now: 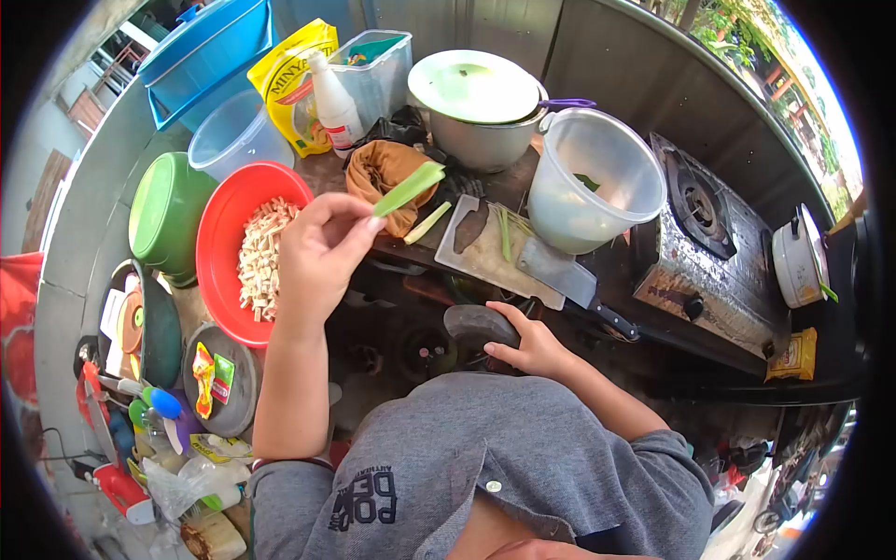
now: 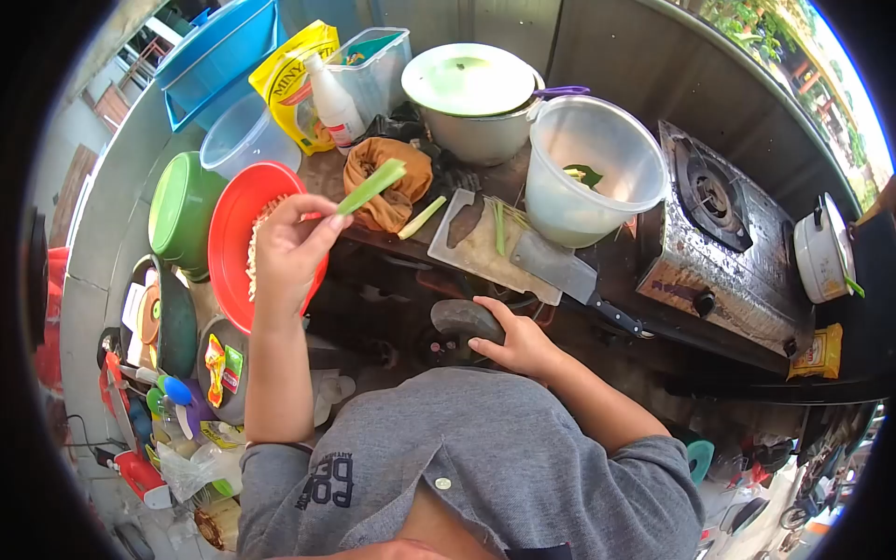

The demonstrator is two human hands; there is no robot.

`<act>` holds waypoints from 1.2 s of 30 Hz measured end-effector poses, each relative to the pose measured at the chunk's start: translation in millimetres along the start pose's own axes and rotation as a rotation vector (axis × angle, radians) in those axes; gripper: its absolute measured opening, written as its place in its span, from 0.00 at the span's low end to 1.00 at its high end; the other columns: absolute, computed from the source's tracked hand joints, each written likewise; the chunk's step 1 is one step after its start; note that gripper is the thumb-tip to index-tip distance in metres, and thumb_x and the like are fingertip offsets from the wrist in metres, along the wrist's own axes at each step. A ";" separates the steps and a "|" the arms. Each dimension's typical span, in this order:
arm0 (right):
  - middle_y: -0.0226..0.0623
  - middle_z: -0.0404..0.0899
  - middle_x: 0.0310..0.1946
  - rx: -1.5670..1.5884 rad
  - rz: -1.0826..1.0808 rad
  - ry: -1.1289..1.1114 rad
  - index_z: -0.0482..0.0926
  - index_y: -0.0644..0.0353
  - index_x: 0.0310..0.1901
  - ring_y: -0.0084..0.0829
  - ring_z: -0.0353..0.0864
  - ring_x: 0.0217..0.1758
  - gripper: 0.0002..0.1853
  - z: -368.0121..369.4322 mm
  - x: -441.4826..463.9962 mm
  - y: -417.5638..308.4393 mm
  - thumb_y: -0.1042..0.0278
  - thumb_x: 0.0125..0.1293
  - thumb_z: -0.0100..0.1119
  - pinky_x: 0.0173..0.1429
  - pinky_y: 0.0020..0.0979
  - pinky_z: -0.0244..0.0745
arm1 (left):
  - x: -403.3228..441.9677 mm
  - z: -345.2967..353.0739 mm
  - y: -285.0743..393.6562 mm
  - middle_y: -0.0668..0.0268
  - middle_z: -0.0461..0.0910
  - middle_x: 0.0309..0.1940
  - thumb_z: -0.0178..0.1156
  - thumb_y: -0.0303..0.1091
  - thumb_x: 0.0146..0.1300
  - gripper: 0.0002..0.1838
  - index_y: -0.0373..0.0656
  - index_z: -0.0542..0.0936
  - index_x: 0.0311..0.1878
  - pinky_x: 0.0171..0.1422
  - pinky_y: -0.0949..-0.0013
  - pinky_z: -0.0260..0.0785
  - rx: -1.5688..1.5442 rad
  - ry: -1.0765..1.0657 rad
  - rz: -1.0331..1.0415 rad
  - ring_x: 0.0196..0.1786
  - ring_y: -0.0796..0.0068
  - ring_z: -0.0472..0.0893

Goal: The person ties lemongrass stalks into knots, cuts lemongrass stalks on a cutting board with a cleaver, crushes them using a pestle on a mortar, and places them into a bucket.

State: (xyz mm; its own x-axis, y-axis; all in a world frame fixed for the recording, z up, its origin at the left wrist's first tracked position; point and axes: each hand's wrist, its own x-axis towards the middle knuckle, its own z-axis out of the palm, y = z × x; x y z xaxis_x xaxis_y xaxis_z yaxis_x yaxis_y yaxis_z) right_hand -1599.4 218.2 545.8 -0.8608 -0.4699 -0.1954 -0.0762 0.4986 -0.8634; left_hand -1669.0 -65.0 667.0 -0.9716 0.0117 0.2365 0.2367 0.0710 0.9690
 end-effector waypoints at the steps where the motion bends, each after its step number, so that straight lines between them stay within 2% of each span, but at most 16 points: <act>1: 0.52 0.80 0.44 0.026 0.047 0.020 0.58 0.57 0.67 0.41 0.84 0.42 0.37 -8.2 -6.3 3.5 0.55 0.60 0.63 0.49 0.37 0.76 | 23.6 31.1 2.1 0.64 0.82 0.36 0.59 0.19 0.60 0.07 0.36 0.77 0.42 0.48 0.77 0.72 -0.002 -0.092 -0.012 0.41 0.79 0.81; 3: 0.53 0.80 0.45 0.051 0.060 0.052 0.58 0.57 0.67 0.41 0.84 0.42 0.37 -19.5 -15.7 15.5 0.56 0.60 0.62 0.48 0.37 0.76 | 62.9 92.1 3.9 0.66 0.81 0.35 0.62 0.22 0.59 0.08 0.36 0.77 0.42 0.48 0.77 0.73 0.027 -0.252 0.045 0.41 0.80 0.81; 7: 0.55 0.79 0.45 0.006 -0.049 0.158 0.57 0.56 0.67 0.47 0.82 0.46 0.37 -33.6 -28.7 39.5 0.56 0.60 0.62 0.51 0.39 0.75 | 100.1 182.5 -4.1 0.69 0.81 0.33 0.66 0.28 0.57 0.11 0.37 0.78 0.42 0.46 0.76 0.73 0.075 -0.343 0.174 0.39 0.80 0.80; 8: 0.56 0.79 0.46 -0.024 -0.083 0.174 0.57 0.56 0.67 0.49 0.81 0.48 0.37 -37.5 -31.7 43.6 0.56 0.60 0.62 0.52 0.40 0.75 | 102.9 193.0 -7.1 0.68 0.81 0.31 0.66 0.29 0.57 0.10 0.36 0.79 0.40 0.43 0.76 0.73 0.197 -0.222 0.336 0.36 0.82 0.79; 11: 0.58 0.78 0.47 0.039 0.021 0.123 0.58 0.56 0.67 0.52 0.79 0.50 0.38 -54.0 -43.1 47.9 0.55 0.59 0.63 0.54 0.41 0.74 | 109.4 183.0 -35.0 0.67 0.80 0.29 0.65 0.29 0.57 0.10 0.36 0.79 0.40 0.41 0.75 0.73 0.366 -0.116 0.332 0.33 0.82 0.78; 12: 0.58 0.78 0.47 0.049 0.021 0.123 0.58 0.56 0.67 0.52 0.79 0.50 0.38 -57.3 -46.1 51.8 0.55 0.59 0.63 0.54 0.41 0.74 | 109.0 177.7 -55.4 0.68 0.80 0.27 0.65 0.29 0.57 0.08 0.37 0.79 0.38 0.38 0.76 0.72 0.369 -0.095 0.218 0.31 0.82 0.77; 14: 0.58 0.78 0.46 0.039 0.047 0.133 0.59 0.56 0.67 0.52 0.80 0.50 0.38 -63.8 -50.2 59.0 0.54 0.57 0.64 0.53 0.40 0.74 | 101.6 170.1 -96.6 0.61 0.79 0.23 0.66 0.31 0.53 0.09 0.37 0.79 0.34 0.36 0.67 0.73 0.432 -0.124 -0.008 0.28 0.70 0.80; 16: 0.57 0.77 0.48 0.026 0.075 0.109 0.58 0.55 0.67 0.51 0.79 0.51 0.38 -69.5 -50.7 61.2 0.55 0.57 0.64 0.54 0.40 0.73 | 84.8 174.9 -122.2 0.59 0.80 0.25 0.68 0.39 0.51 0.14 0.37 0.78 0.32 0.39 0.64 0.73 0.641 -0.240 -0.134 0.31 0.61 0.81; 17: 0.55 0.77 0.50 0.010 0.104 0.092 0.58 0.54 0.67 0.51 0.79 0.52 0.39 -72.0 -49.9 61.4 0.56 0.57 0.65 0.56 0.40 0.73 | 79.0 178.1 -141.3 0.58 0.81 0.28 0.69 0.40 0.49 0.19 0.39 0.76 0.39 0.42 0.62 0.72 0.745 -0.305 -0.199 0.35 0.59 0.81; 19: 0.56 0.78 0.48 0.007 0.102 0.067 0.58 0.54 0.67 0.51 0.79 0.51 0.38 -75.4 -45.8 60.2 0.56 0.57 0.64 0.55 0.40 0.73 | 68.6 185.0 -170.4 0.58 0.81 0.29 0.69 0.40 0.48 0.25 0.40 0.73 0.47 0.42 0.63 0.72 0.849 -0.301 -0.182 0.35 0.63 0.81; 23: 0.57 0.78 0.45 -0.020 0.050 0.048 0.59 0.55 0.67 0.51 0.80 0.49 0.38 -75.7 -36.9 54.1 0.57 0.56 0.64 0.54 0.40 0.73 | 62.1 183.6 -180.9 0.58 0.81 0.30 0.67 0.35 0.47 0.28 0.41 0.70 0.53 0.44 0.63 0.72 0.862 -0.257 -0.247 0.37 0.63 0.81; 25: 0.58 0.79 0.44 -0.044 0.028 0.045 0.59 0.56 0.66 0.51 0.81 0.48 0.38 -73.1 -33.3 47.0 0.57 0.56 0.64 0.53 0.40 0.74 | 58.0 170.1 -167.6 0.58 0.80 0.31 0.64 0.31 0.46 0.30 0.41 0.69 0.56 0.45 0.65 0.72 0.592 -0.224 -0.309 0.35 0.65 0.80; 27: 0.58 0.80 0.42 -0.066 0.001 0.047 0.60 0.56 0.66 0.52 0.81 0.46 0.38 -66.9 -30.2 39.1 0.57 0.56 0.65 0.52 0.40 0.75 | 50.5 148.6 -163.2 0.61 0.79 0.34 0.62 0.27 0.50 0.29 0.42 0.67 0.59 0.44 0.69 0.71 0.520 -0.223 -0.277 0.35 0.72 0.79; 29: 0.57 0.80 0.42 -0.051 0.028 0.034 0.60 0.56 0.66 0.52 0.81 0.47 0.38 -57.4 -25.2 31.4 0.58 0.56 0.64 0.52 0.40 0.75 | 33.8 122.4 -149.4 0.65 0.75 0.33 0.58 0.23 0.54 0.23 0.44 0.69 0.55 0.40 0.71 0.70 0.031 -0.189 -0.169 0.35 0.76 0.78; 30: 0.56 0.80 0.43 -0.054 0.011 0.039 0.60 0.56 0.66 0.51 0.81 0.47 0.37 -50.2 -21.6 28.4 0.59 0.56 0.64 0.52 0.39 0.75 | 23.8 110.6 -132.2 0.69 0.71 0.34 0.53 0.19 0.59 0.20 0.44 0.68 0.55 0.40 0.77 0.69 -0.064 -0.169 -0.140 0.35 0.82 0.75; 36: 0.52 0.80 0.46 -0.033 0.009 -0.107 0.60 0.55 0.66 0.47 0.81 0.50 0.38 3.2 10.7 -20.8 0.64 0.55 0.66 0.55 0.37 0.73 | -47.0 4.2 -73.3 0.68 0.74 0.38 0.53 0.28 0.67 0.11 0.43 0.69 0.51 0.45 0.75 0.73 -0.157 0.025 -0.152 0.42 0.77 0.79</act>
State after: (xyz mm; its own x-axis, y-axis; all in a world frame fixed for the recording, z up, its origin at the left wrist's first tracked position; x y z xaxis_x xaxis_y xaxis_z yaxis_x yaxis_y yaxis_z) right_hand -1605.4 200.5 560.2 -0.8032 -0.5394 -0.2529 -0.0866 0.5257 -0.8463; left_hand -1640.6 -66.6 584.5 -0.9961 -0.0119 0.0870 0.0877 -0.0861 0.9924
